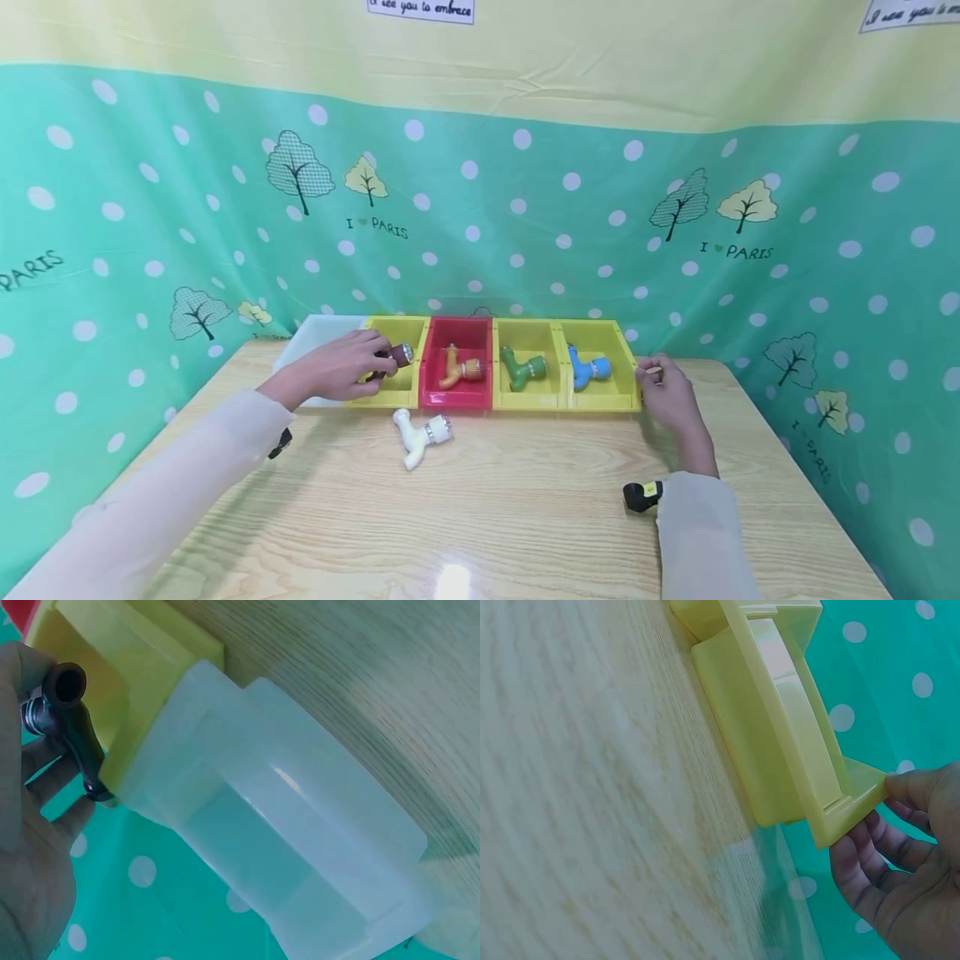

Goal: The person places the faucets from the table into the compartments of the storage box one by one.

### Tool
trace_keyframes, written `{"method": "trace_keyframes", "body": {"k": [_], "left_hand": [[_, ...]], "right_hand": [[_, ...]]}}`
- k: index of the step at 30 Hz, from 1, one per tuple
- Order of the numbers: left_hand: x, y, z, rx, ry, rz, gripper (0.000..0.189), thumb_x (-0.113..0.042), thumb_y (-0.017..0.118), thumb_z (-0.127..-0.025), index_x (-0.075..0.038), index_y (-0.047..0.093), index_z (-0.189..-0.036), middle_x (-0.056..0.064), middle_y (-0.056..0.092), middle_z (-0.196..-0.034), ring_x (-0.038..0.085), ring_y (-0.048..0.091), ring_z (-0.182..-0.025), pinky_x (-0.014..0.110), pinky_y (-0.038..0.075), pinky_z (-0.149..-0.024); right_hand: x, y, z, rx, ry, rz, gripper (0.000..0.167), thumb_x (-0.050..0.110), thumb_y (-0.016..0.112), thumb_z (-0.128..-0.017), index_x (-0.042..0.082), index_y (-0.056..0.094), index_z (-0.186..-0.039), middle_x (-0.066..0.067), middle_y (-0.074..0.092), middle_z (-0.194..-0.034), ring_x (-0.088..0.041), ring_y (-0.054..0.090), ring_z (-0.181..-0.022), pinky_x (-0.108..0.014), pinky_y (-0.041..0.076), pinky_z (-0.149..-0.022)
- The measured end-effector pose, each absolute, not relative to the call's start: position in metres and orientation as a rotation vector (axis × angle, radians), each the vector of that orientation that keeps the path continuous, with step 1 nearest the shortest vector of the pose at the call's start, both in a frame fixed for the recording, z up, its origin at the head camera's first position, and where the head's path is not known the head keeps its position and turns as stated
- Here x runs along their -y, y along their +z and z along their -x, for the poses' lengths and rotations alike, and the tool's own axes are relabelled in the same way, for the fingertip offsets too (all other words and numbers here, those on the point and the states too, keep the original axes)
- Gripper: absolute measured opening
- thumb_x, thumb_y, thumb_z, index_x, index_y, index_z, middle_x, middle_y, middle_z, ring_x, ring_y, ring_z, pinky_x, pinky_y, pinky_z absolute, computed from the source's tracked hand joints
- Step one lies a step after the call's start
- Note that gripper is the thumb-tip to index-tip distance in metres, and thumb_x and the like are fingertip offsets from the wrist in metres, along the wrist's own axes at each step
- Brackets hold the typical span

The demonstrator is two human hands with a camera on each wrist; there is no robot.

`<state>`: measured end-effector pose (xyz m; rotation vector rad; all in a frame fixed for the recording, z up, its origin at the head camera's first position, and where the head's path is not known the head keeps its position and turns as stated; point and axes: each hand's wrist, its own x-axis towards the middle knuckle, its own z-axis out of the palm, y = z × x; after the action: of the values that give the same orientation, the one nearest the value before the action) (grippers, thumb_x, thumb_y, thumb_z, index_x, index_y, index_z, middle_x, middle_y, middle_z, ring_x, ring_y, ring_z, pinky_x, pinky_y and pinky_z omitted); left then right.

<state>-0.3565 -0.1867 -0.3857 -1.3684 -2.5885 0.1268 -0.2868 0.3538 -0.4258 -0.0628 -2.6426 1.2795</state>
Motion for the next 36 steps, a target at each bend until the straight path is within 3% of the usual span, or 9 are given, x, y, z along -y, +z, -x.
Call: {"method": "trace_keyframes", "body": {"k": [11,20,28,36], "left_hand": [[0.174,-0.393,0.380,2.653,0.271,1.351,0.010,-0.024,0.060,-0.093,-0.025,0.068,-0.100,0.000,0.056,-0.101,0.023,0.050,-0.094,0.042,0.045,-0.088],[0.167,-0.397,0.387,2.760,0.341,1.296,0.015,-0.026,0.060,-0.094,-0.024,0.069,-0.105,0.000,0.057,-0.102,0.023,0.050,-0.095,0.042,0.046,-0.090],[0.163,-0.404,0.394,2.859,0.412,1.216,0.020,-0.031,0.060,-0.096,-0.028,0.067,-0.114,0.000,0.058,-0.107,0.022,0.050,-0.100,0.042,0.048,-0.092],[0.158,-0.407,0.400,2.924,0.439,1.180,0.017,-0.034,0.062,-0.098,-0.030,0.068,-0.112,0.000,0.059,-0.108,0.023,0.050,-0.102,0.043,0.048,-0.095]], "right_hand": [[-0.358,-0.425,0.287,2.645,1.312,0.095,0.041,0.029,0.040,-0.112,-0.005,0.046,-0.133,-0.025,0.054,-0.114,-0.031,0.060,-0.095,-0.043,0.060,-0.077],[-0.357,-0.426,0.288,2.640,1.306,0.066,0.040,0.028,0.041,-0.111,-0.005,0.047,-0.132,-0.026,0.053,-0.119,-0.032,0.060,-0.095,-0.041,0.060,-0.075],[-0.357,-0.429,0.290,2.645,1.312,0.061,0.039,0.028,0.041,-0.111,-0.003,0.047,-0.133,-0.025,0.055,-0.111,-0.030,0.061,-0.091,-0.040,0.059,-0.074],[-0.358,-0.429,0.289,2.644,1.317,0.075,0.038,0.031,0.041,-0.111,-0.001,0.048,-0.131,-0.023,0.055,-0.111,-0.029,0.059,-0.091,-0.040,0.059,-0.074]]}}
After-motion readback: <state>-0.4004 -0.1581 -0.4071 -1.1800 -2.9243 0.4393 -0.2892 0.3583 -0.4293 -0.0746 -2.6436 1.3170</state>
